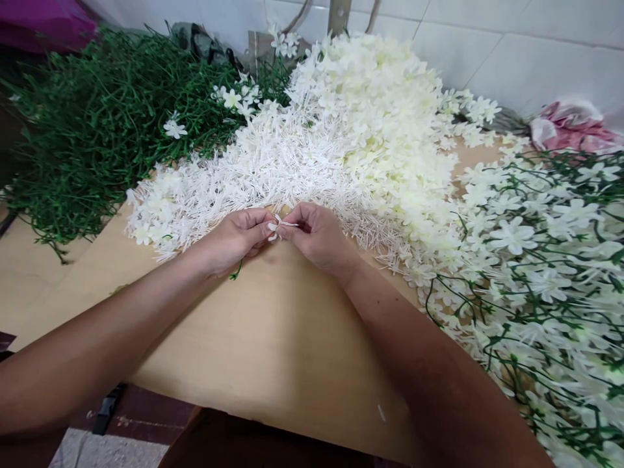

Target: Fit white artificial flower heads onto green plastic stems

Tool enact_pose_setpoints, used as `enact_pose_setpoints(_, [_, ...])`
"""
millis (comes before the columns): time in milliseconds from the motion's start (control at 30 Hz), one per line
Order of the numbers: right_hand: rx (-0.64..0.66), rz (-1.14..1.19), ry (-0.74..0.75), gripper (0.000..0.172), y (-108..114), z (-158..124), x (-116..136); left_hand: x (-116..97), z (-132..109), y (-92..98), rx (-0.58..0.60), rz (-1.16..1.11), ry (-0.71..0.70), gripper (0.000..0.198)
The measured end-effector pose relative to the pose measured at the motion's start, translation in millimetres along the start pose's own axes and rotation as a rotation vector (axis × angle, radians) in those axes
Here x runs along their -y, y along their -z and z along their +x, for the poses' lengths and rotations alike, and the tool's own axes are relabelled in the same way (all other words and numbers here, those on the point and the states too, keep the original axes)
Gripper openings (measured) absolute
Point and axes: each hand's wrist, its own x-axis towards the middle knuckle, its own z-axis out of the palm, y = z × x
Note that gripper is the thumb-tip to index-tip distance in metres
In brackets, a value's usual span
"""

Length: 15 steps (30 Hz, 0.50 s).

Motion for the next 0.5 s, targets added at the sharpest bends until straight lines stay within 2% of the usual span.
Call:
enact_pose_setpoints(267, [0.066, 0.037, -0.023, 0.034, 1.4, -1.5, 3.4, -1.7, 0.2, 2.9, 0.012, -0.021, 0.025, 0.030])
enact_pose_setpoints(500, [0.017, -0.004, 0.009, 0.036, -2.9, -0.4, 1.9, 0.7, -0.7, 1.3, 0.032, 0.030, 0.024, 0.028])
